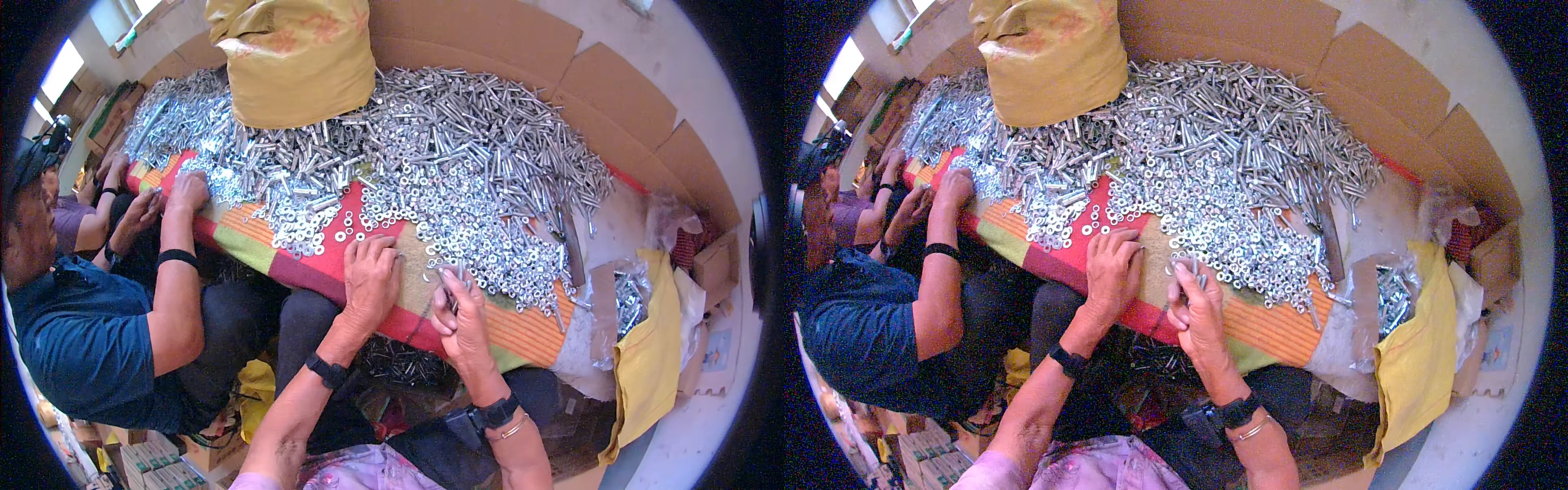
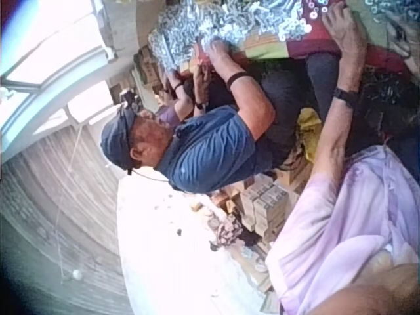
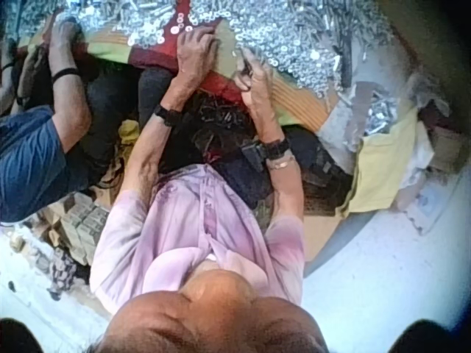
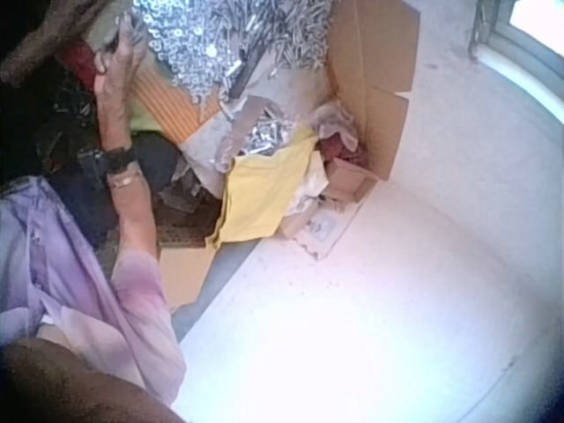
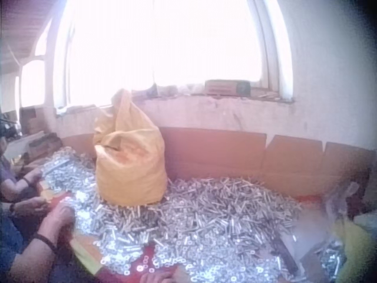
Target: Sorting and assembling metal bolts and washers from a large pile on a work surface.
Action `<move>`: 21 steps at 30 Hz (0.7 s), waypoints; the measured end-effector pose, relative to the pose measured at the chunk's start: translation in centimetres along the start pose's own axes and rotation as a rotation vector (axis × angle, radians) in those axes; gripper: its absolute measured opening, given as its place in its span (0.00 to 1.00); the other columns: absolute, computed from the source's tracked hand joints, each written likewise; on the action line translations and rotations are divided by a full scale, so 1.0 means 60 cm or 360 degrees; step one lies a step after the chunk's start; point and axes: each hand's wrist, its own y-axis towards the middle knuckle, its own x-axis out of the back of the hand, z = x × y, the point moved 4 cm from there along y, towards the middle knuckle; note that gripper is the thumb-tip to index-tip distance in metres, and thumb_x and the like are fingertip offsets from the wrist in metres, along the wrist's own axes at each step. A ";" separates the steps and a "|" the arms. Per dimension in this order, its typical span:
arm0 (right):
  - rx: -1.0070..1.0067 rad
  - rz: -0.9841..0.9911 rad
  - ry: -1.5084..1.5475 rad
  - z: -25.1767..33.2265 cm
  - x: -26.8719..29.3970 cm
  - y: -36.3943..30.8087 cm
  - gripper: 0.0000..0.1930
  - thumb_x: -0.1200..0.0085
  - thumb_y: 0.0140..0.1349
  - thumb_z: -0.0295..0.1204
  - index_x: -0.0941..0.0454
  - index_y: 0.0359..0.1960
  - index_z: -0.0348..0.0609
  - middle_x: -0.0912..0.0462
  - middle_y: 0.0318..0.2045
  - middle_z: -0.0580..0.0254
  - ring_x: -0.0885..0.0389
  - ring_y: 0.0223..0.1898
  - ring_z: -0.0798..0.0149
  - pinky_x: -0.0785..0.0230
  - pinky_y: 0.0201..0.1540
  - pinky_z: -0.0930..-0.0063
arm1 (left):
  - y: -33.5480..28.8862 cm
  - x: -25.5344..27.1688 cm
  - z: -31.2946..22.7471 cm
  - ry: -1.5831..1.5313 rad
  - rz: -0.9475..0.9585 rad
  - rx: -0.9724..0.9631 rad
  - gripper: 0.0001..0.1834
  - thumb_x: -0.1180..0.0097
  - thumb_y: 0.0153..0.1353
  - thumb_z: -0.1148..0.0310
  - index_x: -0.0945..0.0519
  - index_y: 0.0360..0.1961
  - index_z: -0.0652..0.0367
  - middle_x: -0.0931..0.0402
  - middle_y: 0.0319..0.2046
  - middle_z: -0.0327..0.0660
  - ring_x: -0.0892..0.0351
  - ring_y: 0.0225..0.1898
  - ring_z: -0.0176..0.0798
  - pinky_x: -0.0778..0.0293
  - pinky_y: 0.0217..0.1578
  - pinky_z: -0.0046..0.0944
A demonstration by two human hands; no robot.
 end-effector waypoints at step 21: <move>-0.0402 0.0059 -0.0132 -0.027 0.004 0.008 0.04 0.49 0.58 0.30 0.30 0.31 0.46 0.28 0.19 0.70 0.42 0.11 0.84 0.53 0.08 0.92 | -0.038 0.045 -0.051 -0.0770 0.0021 0.0008 0.10 0.45 0.50 0.78 0.24 0.36 0.64 0.25 0.36 0.46 0.25 0.38 0.48 0.30 0.41 0.43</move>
